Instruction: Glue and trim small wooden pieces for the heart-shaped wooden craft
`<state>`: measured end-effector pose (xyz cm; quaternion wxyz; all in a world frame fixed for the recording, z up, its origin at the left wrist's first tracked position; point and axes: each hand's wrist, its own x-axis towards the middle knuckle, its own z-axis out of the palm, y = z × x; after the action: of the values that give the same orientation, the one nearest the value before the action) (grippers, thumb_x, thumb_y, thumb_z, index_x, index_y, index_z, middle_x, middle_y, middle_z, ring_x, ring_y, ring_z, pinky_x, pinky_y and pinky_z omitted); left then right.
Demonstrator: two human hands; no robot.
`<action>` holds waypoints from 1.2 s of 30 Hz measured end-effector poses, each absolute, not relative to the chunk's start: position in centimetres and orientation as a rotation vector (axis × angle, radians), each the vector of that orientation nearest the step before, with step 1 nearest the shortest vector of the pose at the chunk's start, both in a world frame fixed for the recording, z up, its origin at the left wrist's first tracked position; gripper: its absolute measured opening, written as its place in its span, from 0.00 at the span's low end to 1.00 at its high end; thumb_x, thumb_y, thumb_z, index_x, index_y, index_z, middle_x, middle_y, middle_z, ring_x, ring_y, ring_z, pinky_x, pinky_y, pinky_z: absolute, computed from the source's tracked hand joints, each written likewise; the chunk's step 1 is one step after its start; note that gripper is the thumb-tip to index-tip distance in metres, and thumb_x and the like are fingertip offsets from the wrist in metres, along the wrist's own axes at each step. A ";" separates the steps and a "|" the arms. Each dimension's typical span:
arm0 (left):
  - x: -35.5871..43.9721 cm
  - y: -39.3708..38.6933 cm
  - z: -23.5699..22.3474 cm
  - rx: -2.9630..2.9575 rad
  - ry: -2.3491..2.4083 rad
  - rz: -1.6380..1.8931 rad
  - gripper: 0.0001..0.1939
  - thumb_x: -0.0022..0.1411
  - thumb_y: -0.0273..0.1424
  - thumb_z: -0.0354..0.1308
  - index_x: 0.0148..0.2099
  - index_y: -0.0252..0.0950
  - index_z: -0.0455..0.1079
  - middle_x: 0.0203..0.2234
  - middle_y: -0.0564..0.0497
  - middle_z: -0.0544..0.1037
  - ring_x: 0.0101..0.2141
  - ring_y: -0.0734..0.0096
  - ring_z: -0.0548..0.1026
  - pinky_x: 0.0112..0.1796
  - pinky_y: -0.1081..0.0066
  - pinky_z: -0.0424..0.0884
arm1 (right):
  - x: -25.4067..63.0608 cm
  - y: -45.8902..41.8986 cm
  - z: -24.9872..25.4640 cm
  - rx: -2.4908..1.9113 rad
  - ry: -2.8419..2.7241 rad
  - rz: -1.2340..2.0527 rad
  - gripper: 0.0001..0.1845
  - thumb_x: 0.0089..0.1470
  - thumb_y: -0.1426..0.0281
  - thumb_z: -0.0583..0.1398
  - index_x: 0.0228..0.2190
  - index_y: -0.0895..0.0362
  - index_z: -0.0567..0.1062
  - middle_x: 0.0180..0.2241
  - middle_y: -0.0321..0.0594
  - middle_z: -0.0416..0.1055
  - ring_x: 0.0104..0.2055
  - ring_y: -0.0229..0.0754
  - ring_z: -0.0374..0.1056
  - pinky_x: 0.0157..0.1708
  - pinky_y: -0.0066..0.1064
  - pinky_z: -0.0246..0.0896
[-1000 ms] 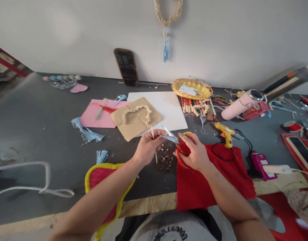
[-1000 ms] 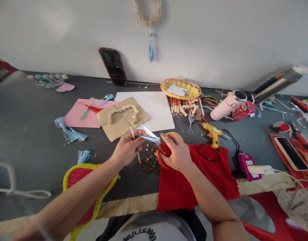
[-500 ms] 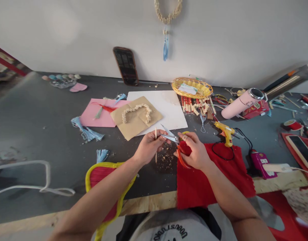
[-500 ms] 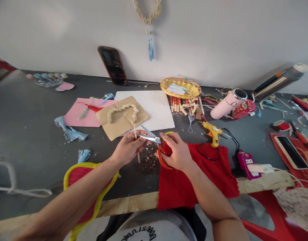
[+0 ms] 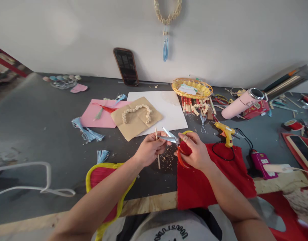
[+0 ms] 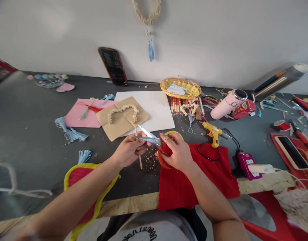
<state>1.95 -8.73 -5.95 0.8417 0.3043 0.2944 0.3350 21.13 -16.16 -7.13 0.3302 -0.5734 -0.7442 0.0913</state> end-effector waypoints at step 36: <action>1.9 -8.6 -5.9 0.656 0.605 0.715 0.12 0.47 0.28 0.69 0.28 0.32 0.68 0.18 0.50 0.76 0.14 0.86 0.53 0.17 0.81 0.47 | 21.1 -16.2 -7.2 -1.485 -1.968 0.255 0.38 0.51 0.56 0.66 0.60 0.52 0.64 0.47 0.48 0.65 0.50 0.51 0.68 0.48 0.43 0.71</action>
<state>1.90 -8.58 -5.86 0.8409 0.3104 0.2862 0.3385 21.11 -16.21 -7.23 0.3255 -0.5664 -0.7508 0.0975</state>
